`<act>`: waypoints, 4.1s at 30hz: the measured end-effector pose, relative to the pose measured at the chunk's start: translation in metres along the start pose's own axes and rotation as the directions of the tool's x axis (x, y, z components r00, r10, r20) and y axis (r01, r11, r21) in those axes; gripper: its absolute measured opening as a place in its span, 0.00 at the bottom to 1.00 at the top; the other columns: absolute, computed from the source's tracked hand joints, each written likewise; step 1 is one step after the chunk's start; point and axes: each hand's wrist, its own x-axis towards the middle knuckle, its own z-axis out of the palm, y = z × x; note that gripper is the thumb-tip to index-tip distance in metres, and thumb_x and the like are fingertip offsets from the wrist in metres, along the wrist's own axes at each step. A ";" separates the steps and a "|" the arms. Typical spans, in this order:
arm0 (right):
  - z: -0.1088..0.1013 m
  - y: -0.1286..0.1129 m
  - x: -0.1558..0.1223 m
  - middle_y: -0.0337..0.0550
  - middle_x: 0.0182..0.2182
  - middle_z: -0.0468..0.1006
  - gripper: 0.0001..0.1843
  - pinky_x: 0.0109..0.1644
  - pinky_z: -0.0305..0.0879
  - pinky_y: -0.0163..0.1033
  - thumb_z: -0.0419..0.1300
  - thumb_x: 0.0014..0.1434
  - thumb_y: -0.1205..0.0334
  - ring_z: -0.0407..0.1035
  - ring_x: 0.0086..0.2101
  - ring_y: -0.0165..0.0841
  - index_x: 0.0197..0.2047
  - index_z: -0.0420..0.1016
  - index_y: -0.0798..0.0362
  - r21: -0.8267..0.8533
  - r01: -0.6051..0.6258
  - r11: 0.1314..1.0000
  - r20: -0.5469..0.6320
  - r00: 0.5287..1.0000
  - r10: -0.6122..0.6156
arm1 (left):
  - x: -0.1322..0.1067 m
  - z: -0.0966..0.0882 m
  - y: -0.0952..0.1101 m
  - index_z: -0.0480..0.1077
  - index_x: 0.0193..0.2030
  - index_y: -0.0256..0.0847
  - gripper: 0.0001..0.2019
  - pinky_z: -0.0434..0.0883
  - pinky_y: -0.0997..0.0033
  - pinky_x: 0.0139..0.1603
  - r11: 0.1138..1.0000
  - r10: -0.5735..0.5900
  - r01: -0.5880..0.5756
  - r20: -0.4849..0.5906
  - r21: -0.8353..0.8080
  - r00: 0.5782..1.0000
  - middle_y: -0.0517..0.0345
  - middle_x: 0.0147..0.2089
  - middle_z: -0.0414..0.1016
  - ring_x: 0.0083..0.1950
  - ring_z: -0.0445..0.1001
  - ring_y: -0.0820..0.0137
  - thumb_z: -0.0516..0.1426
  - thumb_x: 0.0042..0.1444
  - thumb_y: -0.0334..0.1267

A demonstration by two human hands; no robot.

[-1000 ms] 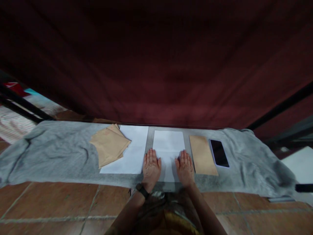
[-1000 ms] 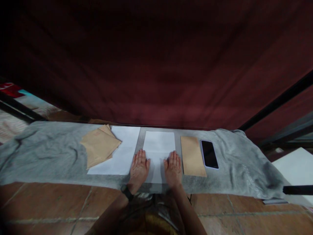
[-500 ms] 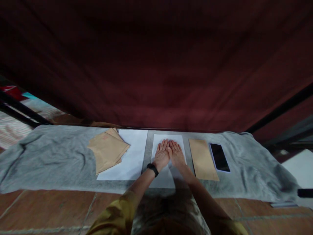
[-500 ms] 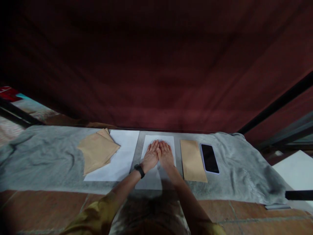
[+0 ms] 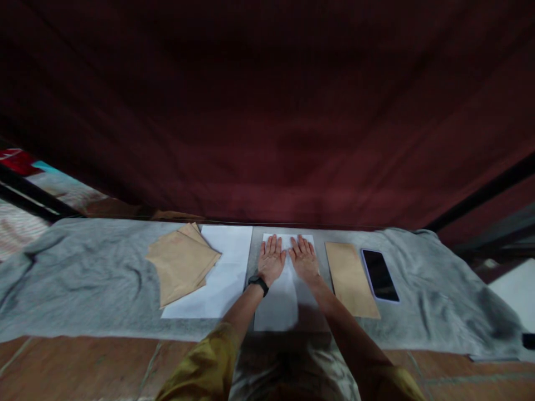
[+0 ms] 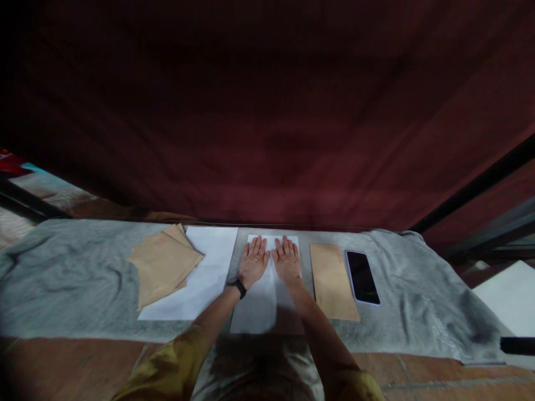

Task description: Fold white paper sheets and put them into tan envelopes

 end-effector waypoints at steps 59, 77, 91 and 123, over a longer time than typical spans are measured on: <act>-0.073 -0.033 -0.120 0.42 0.68 0.68 0.24 0.74 0.47 0.55 0.52 0.72 0.57 0.60 0.67 0.43 0.69 0.67 0.47 0.226 0.184 0.957 0.112 0.971 -0.213 | -0.002 -0.013 -0.002 0.51 0.77 0.42 0.37 0.46 0.47 0.76 0.990 -0.119 0.116 0.041 0.074 0.992 0.43 0.79 0.46 0.80 0.44 0.52 0.45 0.69 0.61; -0.096 -0.029 -0.140 0.40 0.69 0.66 0.28 0.75 0.50 0.55 0.53 0.72 0.58 0.62 0.66 0.40 0.73 0.59 0.45 0.325 0.230 0.917 0.178 0.938 -0.298 | -0.002 0.006 0.026 0.54 0.76 0.39 0.30 0.49 0.50 0.78 0.969 0.244 -0.245 0.034 0.023 0.969 0.50 0.77 0.54 0.79 0.50 0.60 0.41 0.73 0.51; -0.097 -0.027 -0.138 0.39 0.70 0.64 0.28 0.75 0.50 0.55 0.53 0.72 0.58 0.60 0.68 0.40 0.73 0.59 0.44 0.335 0.226 0.915 0.193 0.934 -0.301 | 0.037 -0.002 0.023 0.52 0.77 0.41 0.31 0.47 0.48 0.78 0.983 0.182 -0.183 0.084 0.007 0.980 0.49 0.78 0.52 0.79 0.47 0.59 0.41 0.72 0.53; -0.077 -0.028 -0.145 0.48 0.61 0.76 0.24 0.71 0.60 0.52 0.45 0.72 0.66 0.68 0.61 0.36 0.66 0.70 0.51 0.382 0.146 0.913 0.050 0.983 -0.178 | -0.135 -0.035 0.007 0.58 0.74 0.44 0.26 0.57 0.49 0.75 0.951 0.292 -0.287 -0.024 0.110 0.956 0.52 0.77 0.56 0.77 0.54 0.58 0.49 0.70 0.40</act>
